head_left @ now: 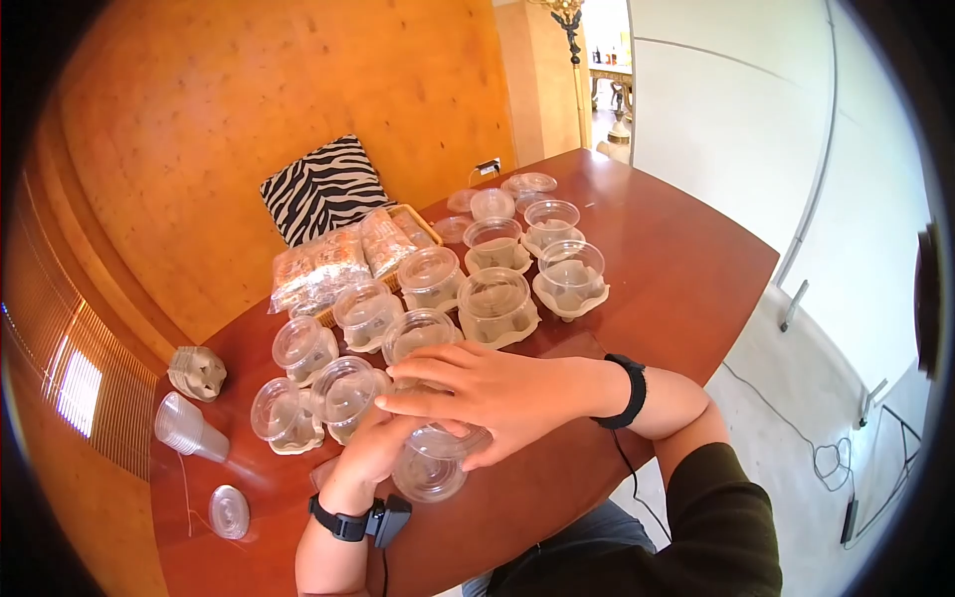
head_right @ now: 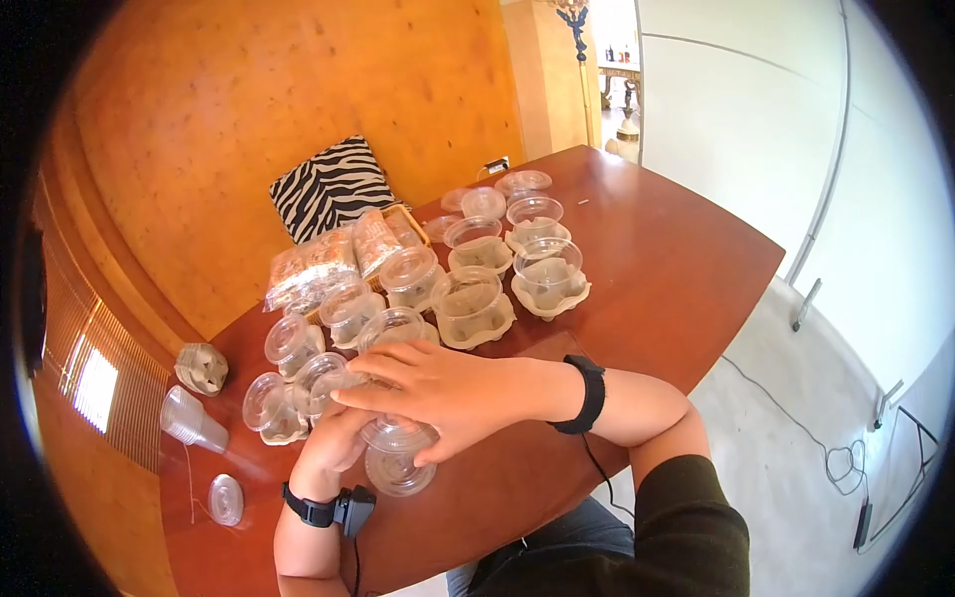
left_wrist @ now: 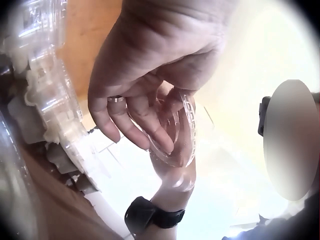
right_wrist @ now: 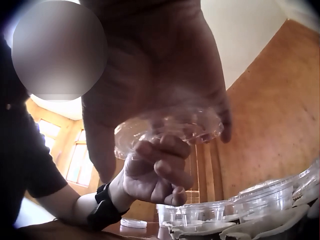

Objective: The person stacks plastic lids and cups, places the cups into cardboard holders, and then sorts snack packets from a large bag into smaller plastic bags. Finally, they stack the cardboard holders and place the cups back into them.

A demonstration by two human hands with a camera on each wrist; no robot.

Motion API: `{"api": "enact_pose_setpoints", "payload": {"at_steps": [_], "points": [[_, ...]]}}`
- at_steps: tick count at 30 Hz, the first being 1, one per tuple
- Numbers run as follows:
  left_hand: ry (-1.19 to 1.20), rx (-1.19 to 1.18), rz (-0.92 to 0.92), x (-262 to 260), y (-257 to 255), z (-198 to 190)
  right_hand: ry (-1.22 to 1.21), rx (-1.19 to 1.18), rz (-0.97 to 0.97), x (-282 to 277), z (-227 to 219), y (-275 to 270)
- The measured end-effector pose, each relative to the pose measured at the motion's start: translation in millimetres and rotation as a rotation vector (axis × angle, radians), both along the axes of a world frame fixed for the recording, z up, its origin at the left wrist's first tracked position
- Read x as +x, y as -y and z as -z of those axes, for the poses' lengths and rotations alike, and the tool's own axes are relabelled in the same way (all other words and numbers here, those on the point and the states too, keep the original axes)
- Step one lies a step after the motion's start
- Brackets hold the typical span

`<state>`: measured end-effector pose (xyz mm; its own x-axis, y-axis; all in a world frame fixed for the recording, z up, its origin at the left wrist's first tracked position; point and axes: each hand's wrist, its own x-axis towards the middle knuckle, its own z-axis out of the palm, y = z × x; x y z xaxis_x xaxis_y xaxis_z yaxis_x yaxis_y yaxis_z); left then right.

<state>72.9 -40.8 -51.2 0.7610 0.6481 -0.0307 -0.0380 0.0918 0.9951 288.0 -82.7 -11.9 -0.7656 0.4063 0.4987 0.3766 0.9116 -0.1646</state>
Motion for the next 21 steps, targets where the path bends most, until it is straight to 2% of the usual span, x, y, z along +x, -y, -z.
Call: {"api": "enact_pose_setpoints", "payload": {"at_steps": [2, 5, 6, 8, 11, 12, 15, 18, 21], "points": [[0.021, 0.03, 0.037, -1, -1, -1, -0.008, -0.074, -0.033, 1, -3, -3], [0.107, 0.026, 0.098, 1, 3, -10, -0.028, -0.094, 0.017, 10, -16, -19], [-0.003, 0.111, 0.11, 0, 5, -18, -0.097, -0.031, 0.086, 18, -15, -31], [-0.221, 0.28, 0.133, -3, 9, -34, -0.053, -0.026, 0.32, 43, -27, -70], [-0.572, 0.827, 0.278, -12, 15, -27, 0.032, -0.151, 0.643, 80, -34, -126], [-0.658, 0.914, 0.413, -16, 15, -25, 0.068, -0.194, 0.724, 92, -28, -147], [-0.725, 0.913, 0.423, -14, 15, -12, 0.243, -0.28, 0.887, 114, -15, -183], [-0.869, 0.979, 0.387, -13, 13, 2, 0.34, -0.358, 0.91, 108, -21, -181], [-0.947, 0.985, 0.378, -8, 15, 10, 0.433, -0.353, 1.01, 109, 1, -201]]}}
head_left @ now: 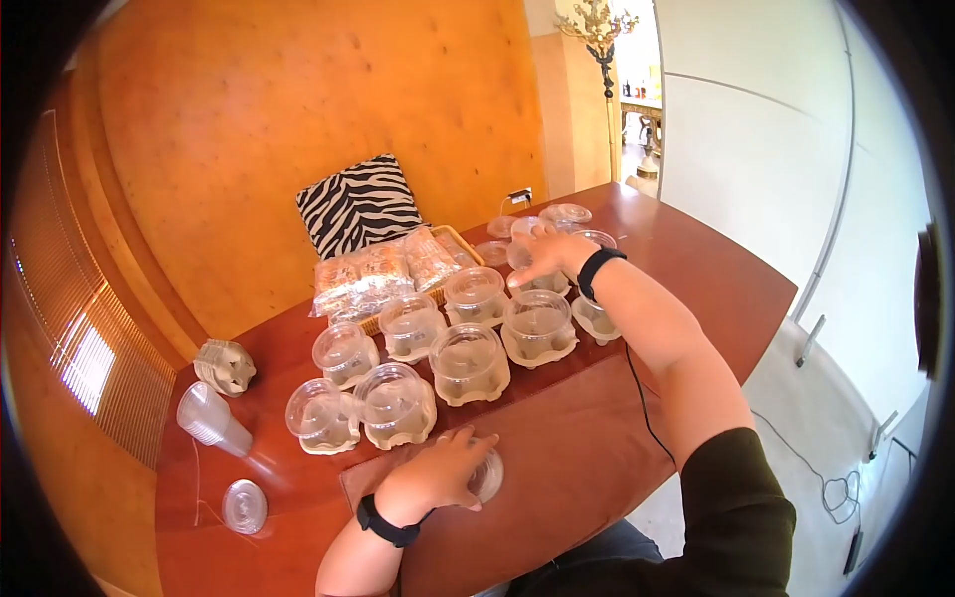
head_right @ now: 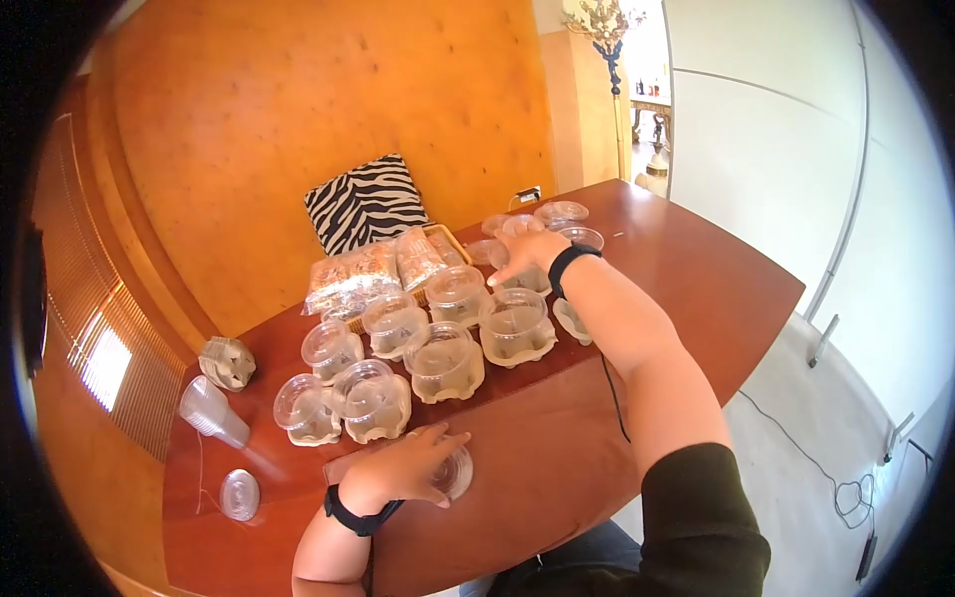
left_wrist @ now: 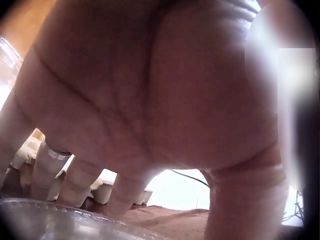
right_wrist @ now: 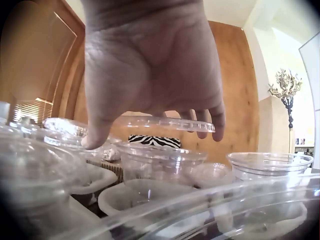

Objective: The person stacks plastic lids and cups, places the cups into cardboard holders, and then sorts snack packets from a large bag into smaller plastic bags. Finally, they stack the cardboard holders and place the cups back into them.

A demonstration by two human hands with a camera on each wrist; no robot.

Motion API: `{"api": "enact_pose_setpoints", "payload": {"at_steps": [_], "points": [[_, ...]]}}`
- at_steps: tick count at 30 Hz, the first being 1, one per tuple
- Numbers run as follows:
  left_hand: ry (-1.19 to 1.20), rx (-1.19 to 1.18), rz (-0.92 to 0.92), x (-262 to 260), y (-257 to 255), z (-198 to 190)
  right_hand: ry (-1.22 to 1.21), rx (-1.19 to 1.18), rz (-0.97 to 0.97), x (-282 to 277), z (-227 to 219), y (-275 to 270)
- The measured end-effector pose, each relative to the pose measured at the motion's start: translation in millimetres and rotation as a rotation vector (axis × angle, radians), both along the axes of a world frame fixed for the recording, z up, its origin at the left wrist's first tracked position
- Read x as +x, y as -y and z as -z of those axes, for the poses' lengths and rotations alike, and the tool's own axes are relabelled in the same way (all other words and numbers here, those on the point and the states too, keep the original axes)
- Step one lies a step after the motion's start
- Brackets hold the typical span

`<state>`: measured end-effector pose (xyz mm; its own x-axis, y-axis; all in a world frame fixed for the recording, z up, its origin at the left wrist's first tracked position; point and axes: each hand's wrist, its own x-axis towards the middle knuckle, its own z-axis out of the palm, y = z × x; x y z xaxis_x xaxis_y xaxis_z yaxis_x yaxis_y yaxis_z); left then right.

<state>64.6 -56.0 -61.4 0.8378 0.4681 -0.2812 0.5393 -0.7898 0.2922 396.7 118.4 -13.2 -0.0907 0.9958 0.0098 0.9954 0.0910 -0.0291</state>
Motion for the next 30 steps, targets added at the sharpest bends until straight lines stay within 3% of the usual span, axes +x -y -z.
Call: {"api": "enact_pose_setpoints", "payload": {"at_steps": [8, 14, 20, 25, 30], "points": [[0.229, 0.046, -0.05, 8, 5, 4, -0.013, -0.127, 0.116, 0, 14, -12], [0.099, 0.138, -0.139, 6, -2, 11, -0.064, -0.195, 0.07, 1, 22, -11], [0.151, 0.189, -0.151, 10, 0, 3, 0.059, -0.13, 0.113, -11, 31, -5], [0.18, 0.197, -0.14, 8, -3, 4, -0.033, -0.121, 0.148, -8, 27, -4], [0.146, 0.193, -0.122, 10, -3, 2, 0.019, -0.119, 0.041, 5, 23, -15]]}}
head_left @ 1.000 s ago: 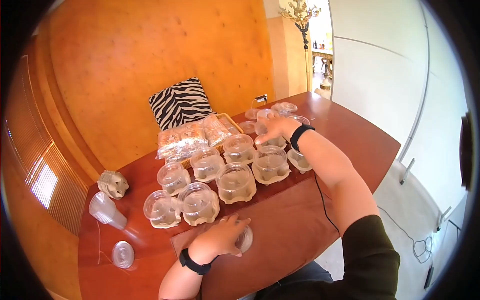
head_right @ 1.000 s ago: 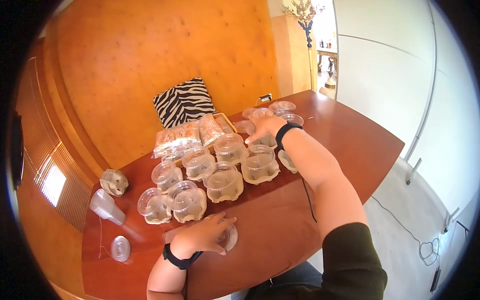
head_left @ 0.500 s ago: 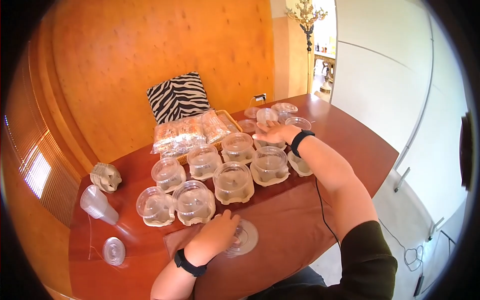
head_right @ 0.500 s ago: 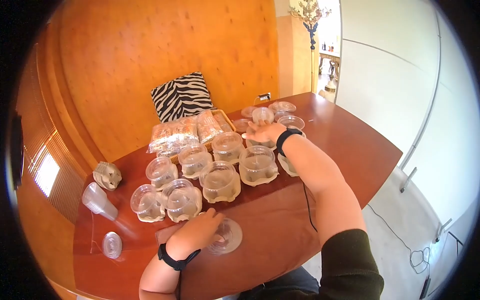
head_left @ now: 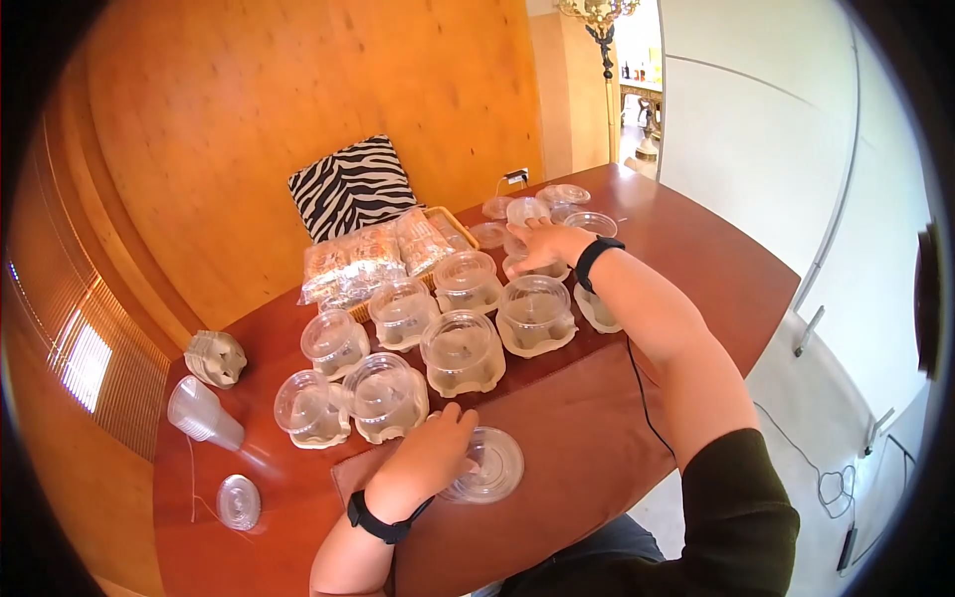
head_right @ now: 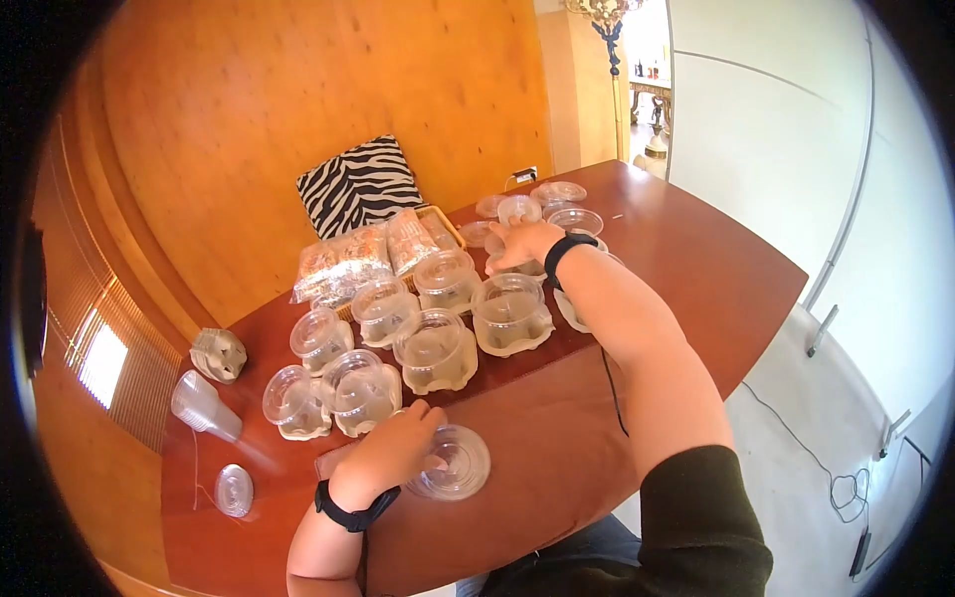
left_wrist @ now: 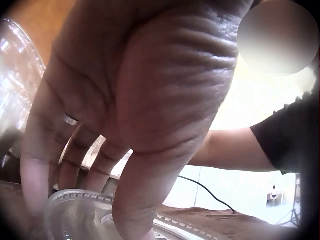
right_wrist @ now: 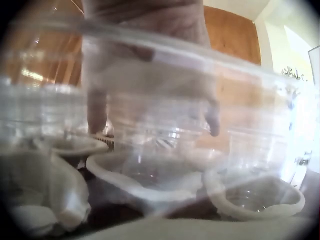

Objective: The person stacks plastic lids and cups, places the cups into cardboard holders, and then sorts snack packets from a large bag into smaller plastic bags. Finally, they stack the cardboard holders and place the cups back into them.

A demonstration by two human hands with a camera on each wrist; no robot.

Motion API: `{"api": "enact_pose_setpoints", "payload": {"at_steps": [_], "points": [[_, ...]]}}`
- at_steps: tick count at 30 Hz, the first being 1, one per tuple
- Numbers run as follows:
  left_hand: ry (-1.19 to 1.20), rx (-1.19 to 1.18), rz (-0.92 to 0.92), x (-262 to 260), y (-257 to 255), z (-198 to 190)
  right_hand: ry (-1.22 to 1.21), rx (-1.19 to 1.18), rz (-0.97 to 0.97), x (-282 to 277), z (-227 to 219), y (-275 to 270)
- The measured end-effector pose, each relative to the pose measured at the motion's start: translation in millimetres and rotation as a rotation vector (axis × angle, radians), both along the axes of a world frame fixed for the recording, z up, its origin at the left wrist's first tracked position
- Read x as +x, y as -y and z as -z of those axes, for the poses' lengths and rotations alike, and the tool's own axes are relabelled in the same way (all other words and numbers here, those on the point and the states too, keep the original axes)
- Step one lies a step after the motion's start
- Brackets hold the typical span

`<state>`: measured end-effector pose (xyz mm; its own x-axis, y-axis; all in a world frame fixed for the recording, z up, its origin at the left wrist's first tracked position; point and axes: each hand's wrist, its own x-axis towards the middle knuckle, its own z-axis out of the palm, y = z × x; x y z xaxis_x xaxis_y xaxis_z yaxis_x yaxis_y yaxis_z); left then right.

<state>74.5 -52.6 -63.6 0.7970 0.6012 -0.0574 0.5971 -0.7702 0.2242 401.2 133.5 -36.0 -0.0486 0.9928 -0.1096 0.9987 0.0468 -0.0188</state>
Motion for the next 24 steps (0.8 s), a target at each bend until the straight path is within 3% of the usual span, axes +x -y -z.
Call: {"api": "enact_pose_setpoints", "payload": {"at_steps": [5, 15, 21, 24], "points": [[-0.012, 0.003, 0.01, -1, -1, 1, 0.044, -0.058, -0.038, -2, -8, 7], [0.006, 0.016, -0.006, -1, -2, 5, -0.005, -0.118, 0.097, -12, -1, 14], [0.12, 0.084, 0.112, -3, 1, -2, -0.058, -0.083, 0.087, -3, 2, 9], [0.115, -0.17, 0.095, -2, -4, -15, -0.106, 0.067, 0.035, -10, -21, 10]]}}
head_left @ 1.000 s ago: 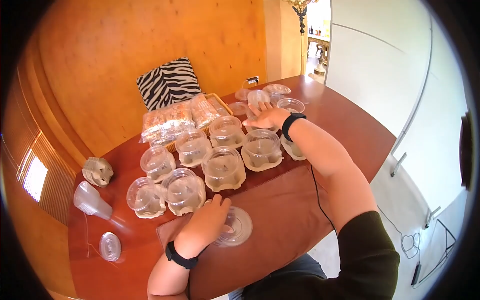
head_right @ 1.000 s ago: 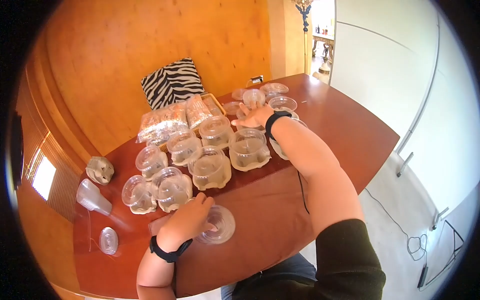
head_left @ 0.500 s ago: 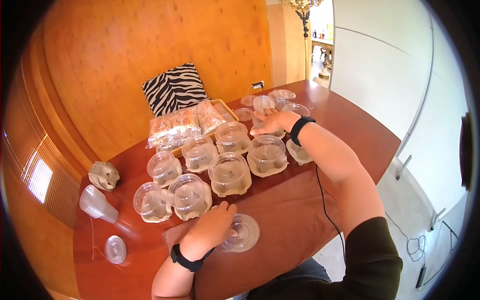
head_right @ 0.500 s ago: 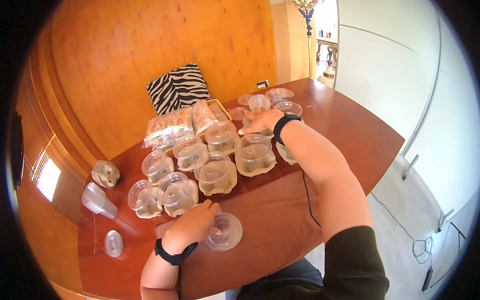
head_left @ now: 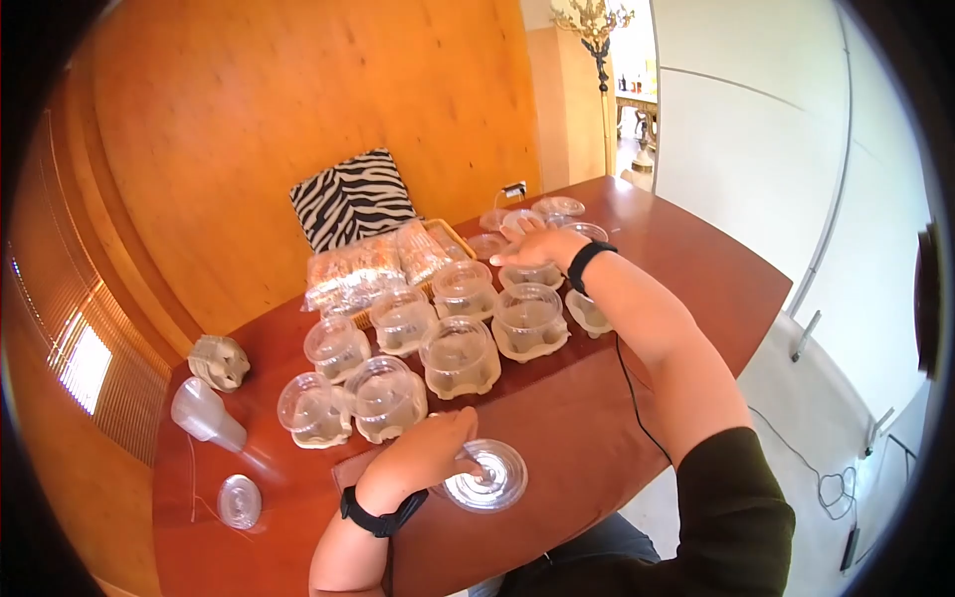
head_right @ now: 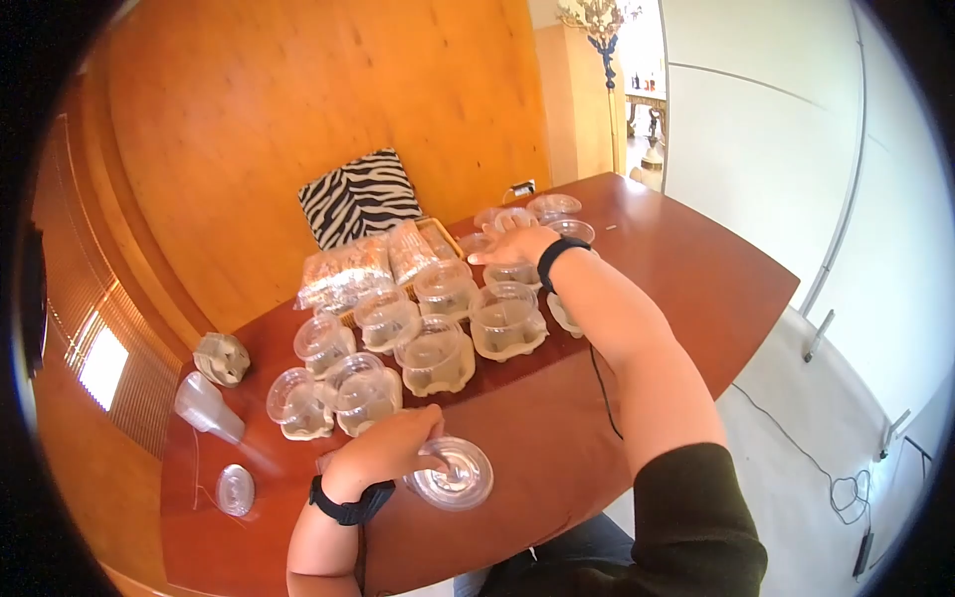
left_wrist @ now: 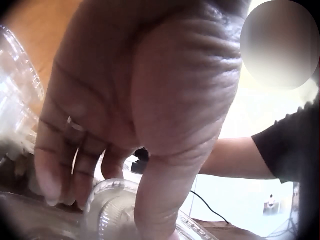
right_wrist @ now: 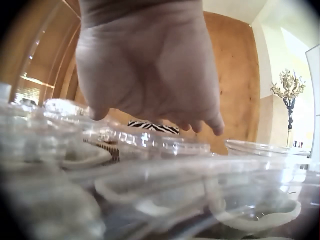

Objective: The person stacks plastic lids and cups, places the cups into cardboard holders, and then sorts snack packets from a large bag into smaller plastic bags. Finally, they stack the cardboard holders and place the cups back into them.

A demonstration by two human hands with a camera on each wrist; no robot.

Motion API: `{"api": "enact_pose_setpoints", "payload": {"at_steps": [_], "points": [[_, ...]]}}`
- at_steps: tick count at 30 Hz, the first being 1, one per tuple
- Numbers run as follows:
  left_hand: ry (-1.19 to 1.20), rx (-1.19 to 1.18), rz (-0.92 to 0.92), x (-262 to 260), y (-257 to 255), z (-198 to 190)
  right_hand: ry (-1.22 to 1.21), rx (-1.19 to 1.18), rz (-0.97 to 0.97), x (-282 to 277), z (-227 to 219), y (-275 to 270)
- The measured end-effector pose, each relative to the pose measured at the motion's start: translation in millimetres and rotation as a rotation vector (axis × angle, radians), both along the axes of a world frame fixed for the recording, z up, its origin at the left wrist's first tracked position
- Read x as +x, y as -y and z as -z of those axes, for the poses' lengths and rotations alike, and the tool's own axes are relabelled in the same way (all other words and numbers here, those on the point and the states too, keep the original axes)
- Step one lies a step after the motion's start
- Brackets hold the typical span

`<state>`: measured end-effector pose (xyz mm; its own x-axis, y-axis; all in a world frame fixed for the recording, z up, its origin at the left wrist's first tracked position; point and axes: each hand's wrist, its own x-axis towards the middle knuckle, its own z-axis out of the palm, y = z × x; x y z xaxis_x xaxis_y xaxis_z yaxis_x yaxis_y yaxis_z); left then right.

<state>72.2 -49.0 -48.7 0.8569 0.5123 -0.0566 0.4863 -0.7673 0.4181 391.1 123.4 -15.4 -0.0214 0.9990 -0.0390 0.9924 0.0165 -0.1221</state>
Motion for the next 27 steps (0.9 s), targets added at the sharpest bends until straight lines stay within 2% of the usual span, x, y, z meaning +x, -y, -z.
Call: {"api": "enact_pose_setpoints", "payload": {"at_steps": [1, 4, 6, 7, 8, 9, 10, 12, 13, 16, 17, 20, 23, 27], "points": [[-0.023, -0.128, -0.059, 1, 3, -10, -0.03, 0.071, -0.056, 0, -9, -5], [0.111, -0.276, -0.057, -3, -4, -15, -0.227, 0.255, -0.31, -13, -30, 7], [0.256, -0.266, -0.097, -4, -8, -17, -0.381, 0.295, -0.509, -49, -64, 66], [0.34, -0.267, -0.141, -4, -10, -18, -0.458, 0.306, -0.542, -64, -70, 90], [0.423, -0.269, -0.189, -4, -12, -17, -0.537, 0.315, -0.576, -76, -72, 113], [0.502, -0.148, -0.249, -4, -15, -12, -0.62, 0.274, -0.618, -85, -71, 132], [0.592, -0.191, -0.299, -4, -18, -10, -0.705, 0.232, -0.661, -92, -67, 147], [0.765, -0.266, -0.403, -5, -24, -9, -0.697, 0.263, -0.686, -103, -56, 173], [0.808, -0.227, -0.436, -7, -26, -8, -0.697, 0.282, -0.699, -108, -49, 179], [0.95, -0.301, -0.478, -9, -29, -10, -0.517, 0.54, -0.741, -122, -29, 175], [0.998, -0.288, -0.494, -7, -28, -11, -0.551, 0.485, -0.726, -124, -28, 173], [1.106, -0.404, -0.486, -9, -35, -6, -0.298, 0.695, -0.823, -131, -19, 170], [1.229, -0.486, -0.432, -4, -36, -4, -0.343, 0.67, -0.844, -137, -9, 163], [1.294, -0.741, -0.367, -6, -22, -22, -0.531, 0.563, -0.827, -133, -10, 156]]}}
